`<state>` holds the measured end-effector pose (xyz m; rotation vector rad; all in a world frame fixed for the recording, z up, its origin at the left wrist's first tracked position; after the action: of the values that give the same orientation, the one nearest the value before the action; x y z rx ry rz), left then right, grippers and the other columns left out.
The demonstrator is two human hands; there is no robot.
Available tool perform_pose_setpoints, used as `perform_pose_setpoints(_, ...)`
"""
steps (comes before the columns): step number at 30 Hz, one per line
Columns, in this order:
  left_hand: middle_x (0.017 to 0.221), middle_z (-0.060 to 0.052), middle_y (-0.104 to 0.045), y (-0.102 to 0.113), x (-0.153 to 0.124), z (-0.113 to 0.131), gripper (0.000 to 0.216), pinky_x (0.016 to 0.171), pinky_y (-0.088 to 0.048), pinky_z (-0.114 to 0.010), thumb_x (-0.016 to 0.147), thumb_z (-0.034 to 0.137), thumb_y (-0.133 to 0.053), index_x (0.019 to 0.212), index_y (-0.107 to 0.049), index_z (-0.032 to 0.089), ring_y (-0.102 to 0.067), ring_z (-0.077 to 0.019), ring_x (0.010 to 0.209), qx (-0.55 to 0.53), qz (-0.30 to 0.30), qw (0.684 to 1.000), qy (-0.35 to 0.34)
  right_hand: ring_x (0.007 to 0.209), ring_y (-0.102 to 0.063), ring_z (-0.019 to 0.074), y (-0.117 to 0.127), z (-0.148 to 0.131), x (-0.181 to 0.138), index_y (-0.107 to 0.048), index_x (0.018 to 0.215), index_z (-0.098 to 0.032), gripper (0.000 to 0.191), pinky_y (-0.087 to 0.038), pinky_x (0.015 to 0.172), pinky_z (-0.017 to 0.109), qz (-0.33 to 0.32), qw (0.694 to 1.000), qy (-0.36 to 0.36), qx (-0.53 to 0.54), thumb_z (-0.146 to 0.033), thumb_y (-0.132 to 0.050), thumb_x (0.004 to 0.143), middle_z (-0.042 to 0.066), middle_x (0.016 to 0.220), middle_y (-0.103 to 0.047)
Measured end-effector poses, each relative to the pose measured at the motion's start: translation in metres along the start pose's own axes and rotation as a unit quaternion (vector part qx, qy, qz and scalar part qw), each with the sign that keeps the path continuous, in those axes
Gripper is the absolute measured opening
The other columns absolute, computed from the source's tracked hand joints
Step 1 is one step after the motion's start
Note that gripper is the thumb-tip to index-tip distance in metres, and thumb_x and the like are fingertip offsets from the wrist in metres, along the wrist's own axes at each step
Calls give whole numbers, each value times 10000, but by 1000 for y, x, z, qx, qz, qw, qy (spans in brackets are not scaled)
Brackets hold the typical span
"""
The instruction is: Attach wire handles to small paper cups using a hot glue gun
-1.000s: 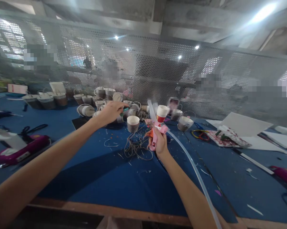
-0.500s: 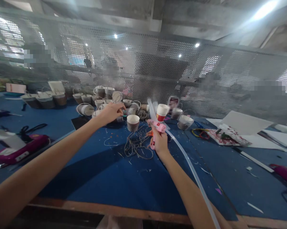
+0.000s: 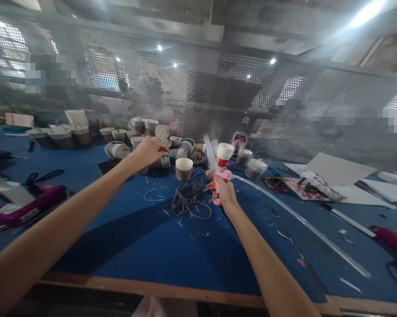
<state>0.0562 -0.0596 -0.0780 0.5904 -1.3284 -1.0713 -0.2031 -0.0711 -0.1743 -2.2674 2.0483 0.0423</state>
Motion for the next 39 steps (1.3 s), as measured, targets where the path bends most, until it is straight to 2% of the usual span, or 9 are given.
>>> perform_pose_setpoints(5, 908, -75, -694, 0, 1, -3, 235, 851, -444, -317, 745, 150, -484, 847, -695, 147, -615, -189, 883, -13, -16, 1000, -1, 231, -388, 104, 0, 0, 0, -590, 446, -167, 381, -426, 248, 270, 18, 1000, -10, -21, -390, -558, 753, 52, 426, -603)
perform_pose_setpoints(11, 710, -47, -659, 4, 0, 0, 46, 765, -433, -304, 672, 169, -626, 662, -660, 140, -594, -174, 752, 32, -11, 999, 18, 235, -390, 101, 0, 0, 0, -581, 477, -172, 339, -433, 245, 292, 23, 1000, -1, -7, -403, -607, 724, 42, 496, -643)
perform_pose_setpoints(14, 657, -43, -636, 5, 1, -2, 83, 713, -428, -309, 648, 212, -669, 618, -644, 139, -585, -180, 702, 38, -16, 999, 30, 236, -399, 104, 3, 0, 0, -584, 500, -173, 319, -437, 253, 293, 29, 999, 18, -5, -404, -606, 719, 33, 508, -642)
perform_pose_setpoints(18, 707, -46, -655, 1, 3, -8, 80, 761, -428, -304, 684, 177, -587, 667, -659, 145, -601, -180, 755, 15, -11, 1000, 11, 238, -407, 114, 8, -4, 0, -565, 500, -175, 298, -432, 264, 280, 65, 996, 55, 9, -366, -583, 729, 9, 407, -566)
perform_pose_setpoints(21, 750, -42, -673, -2, 4, -14, 175, 784, -429, -290, 684, 120, -515, 749, -672, 156, -607, -174, 801, -12, -2, 1000, 7, 224, -401, 119, 10, -8, -2, -537, 499, -183, 278, -390, 245, 254, 90, 992, 78, 33, -359, -589, 707, -23, 323, -480)
perform_pose_setpoints(24, 679, -24, -661, -5, 5, -15, 156, 764, -432, -278, 666, 114, -532, 730, -665, 167, -606, -169, 776, -32, -7, 999, 5, 225, -399, 112, 9, -12, -5, -538, 522, -183, 283, -363, 237, 231, 87, 988, 114, 57, -404, -615, 682, -39, 306, -453)
perform_pose_setpoints(28, 598, -8, -630, -5, 5, -13, 60, 716, -426, -269, 620, 112, -593, 611, -625, 163, -587, -155, 699, -22, -7, 1000, 6, 225, -403, 104, 8, -14, -8, -541, 540, -177, 328, -356, 230, 230, 78, 982, 159, 65, -466, -632, 667, -34, 351, -495)
perform_pose_setpoints(33, 612, -1, -623, -4, 5, -10, 73, 652, -394, -271, 635, 185, -625, 563, -617, 172, -570, -149, 654, -14, -16, 1000, 4, 231, -405, 102, 6, -12, -6, -581, 613, -168, 307, -373, 237, 230, 59, 983, 162, 68, -464, -652, 654, -48, 356, -495)
perform_pose_setpoints(39, 600, -6, -561, 2, 3, -2, 218, 691, -366, -276, 679, 283, -671, 532, -573, 157, -533, -140, 666, 19, -10, 1000, 7, 244, -414, 96, 5, -10, -5, -611, 720, -164, 298, -366, 240, 215, 59, 983, 156, 77, -446, -667, 643, -48, 401, -541)
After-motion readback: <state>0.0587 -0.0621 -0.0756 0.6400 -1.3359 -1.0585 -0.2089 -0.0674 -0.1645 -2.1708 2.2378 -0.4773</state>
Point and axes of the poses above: each hand's wrist, its own x-axis towards the middle knuckle, its own y-axis out of the back of the hand, z = x × y, the point moved 4 cm from there along x, towards the middle knuckle
